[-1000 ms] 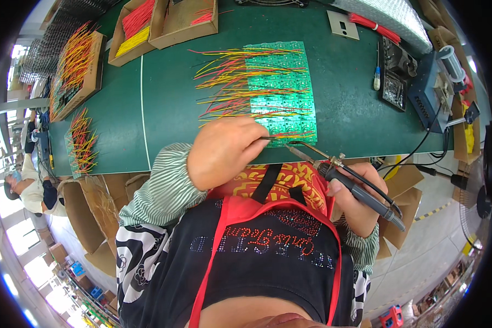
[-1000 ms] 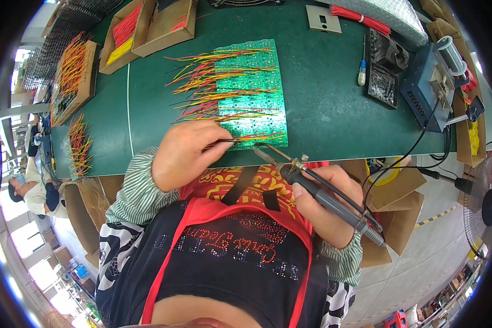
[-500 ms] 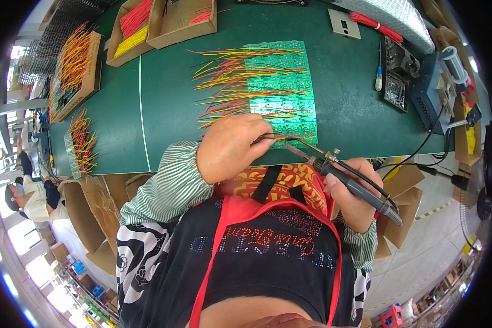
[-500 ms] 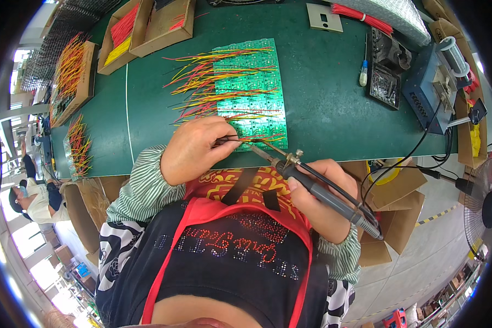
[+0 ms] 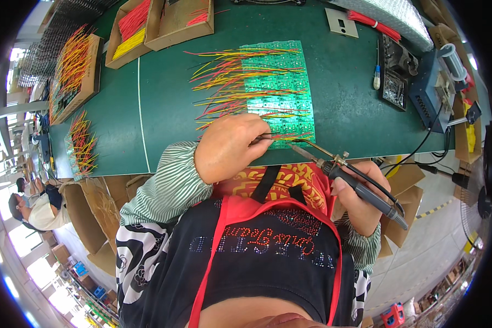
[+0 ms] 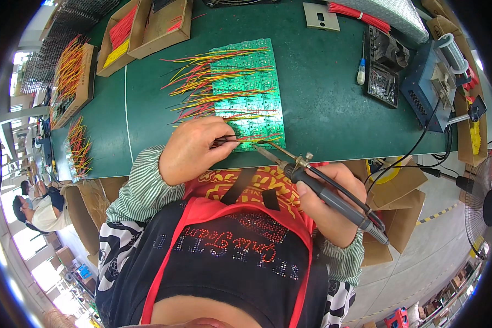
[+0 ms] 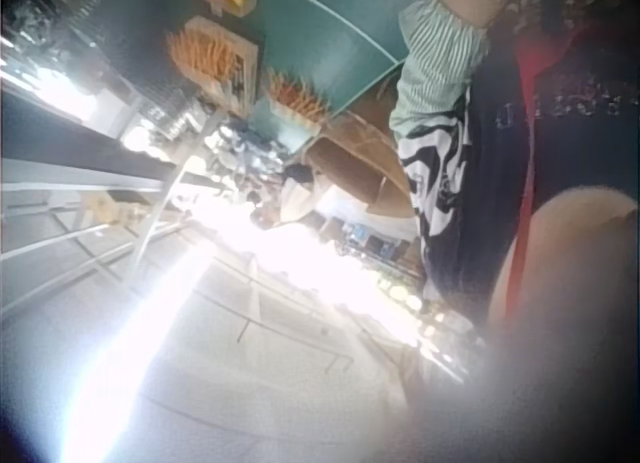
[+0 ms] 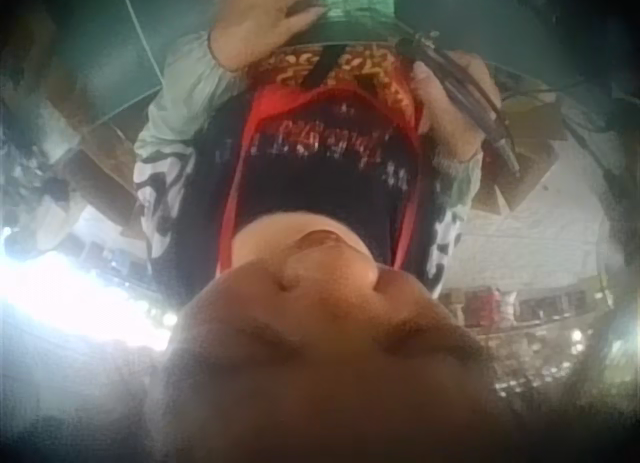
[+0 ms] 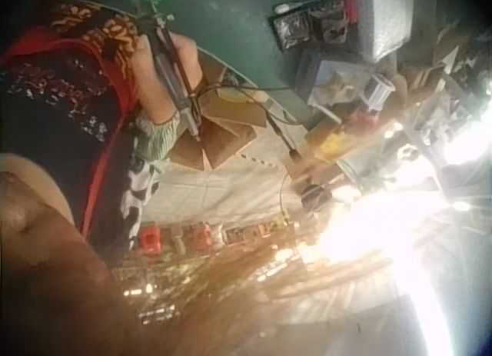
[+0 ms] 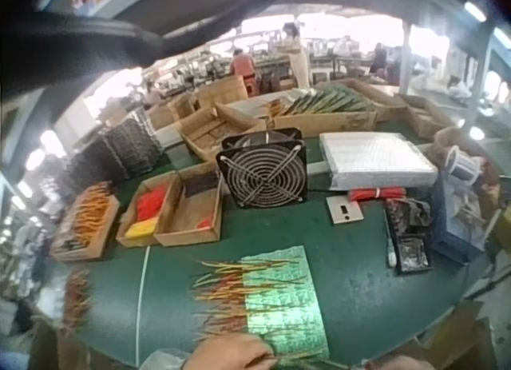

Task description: The person takes wires from containers and solders them onto a circuit board using a soldering iron.

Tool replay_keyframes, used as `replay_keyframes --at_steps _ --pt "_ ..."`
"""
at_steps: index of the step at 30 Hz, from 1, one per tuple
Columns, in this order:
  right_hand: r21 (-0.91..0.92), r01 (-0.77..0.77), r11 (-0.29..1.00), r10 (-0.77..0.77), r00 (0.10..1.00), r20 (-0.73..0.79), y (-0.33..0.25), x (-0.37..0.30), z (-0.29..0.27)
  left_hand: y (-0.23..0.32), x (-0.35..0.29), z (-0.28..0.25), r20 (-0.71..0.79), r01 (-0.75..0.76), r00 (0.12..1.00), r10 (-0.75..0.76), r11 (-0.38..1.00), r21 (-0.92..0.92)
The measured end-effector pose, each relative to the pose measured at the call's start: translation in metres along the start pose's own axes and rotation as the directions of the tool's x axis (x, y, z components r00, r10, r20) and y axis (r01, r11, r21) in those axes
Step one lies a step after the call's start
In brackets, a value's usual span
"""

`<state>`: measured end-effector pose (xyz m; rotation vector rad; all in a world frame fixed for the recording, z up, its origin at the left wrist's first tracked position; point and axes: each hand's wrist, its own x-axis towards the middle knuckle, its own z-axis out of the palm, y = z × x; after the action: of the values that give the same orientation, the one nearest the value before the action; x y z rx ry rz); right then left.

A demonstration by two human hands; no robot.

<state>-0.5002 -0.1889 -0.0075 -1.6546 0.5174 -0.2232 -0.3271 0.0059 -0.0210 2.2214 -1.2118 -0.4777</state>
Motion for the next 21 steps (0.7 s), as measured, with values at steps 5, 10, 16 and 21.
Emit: replay_keyframes --at_steps 5,10,16,21 --pt "-0.059 0.018 0.998 -0.019 1.000 -0.011 0.000 -0.003 -0.005 0.000 -0.002 -0.025 -0.076 -0.026 0.997 0.028 0.999 0.024" --pt "-0.030 -0.064 0.997 0.062 0.996 -0.063 -0.003 -0.005 -0.008 0.006 -0.003 -0.039 -0.365 0.029 0.928 0.073 0.963 0.267" --pt "-0.046 -0.034 0.998 0.029 0.994 -0.104 0.001 -0.005 -0.010 0.015 0.010 0.004 -0.086 -0.128 0.988 0.132 0.991 0.043" --pt "-0.071 -0.003 0.997 -0.002 0.997 -0.072 0.004 -0.003 -0.009 0.011 0.014 0.010 -0.039 -0.073 0.996 0.075 0.996 0.051"
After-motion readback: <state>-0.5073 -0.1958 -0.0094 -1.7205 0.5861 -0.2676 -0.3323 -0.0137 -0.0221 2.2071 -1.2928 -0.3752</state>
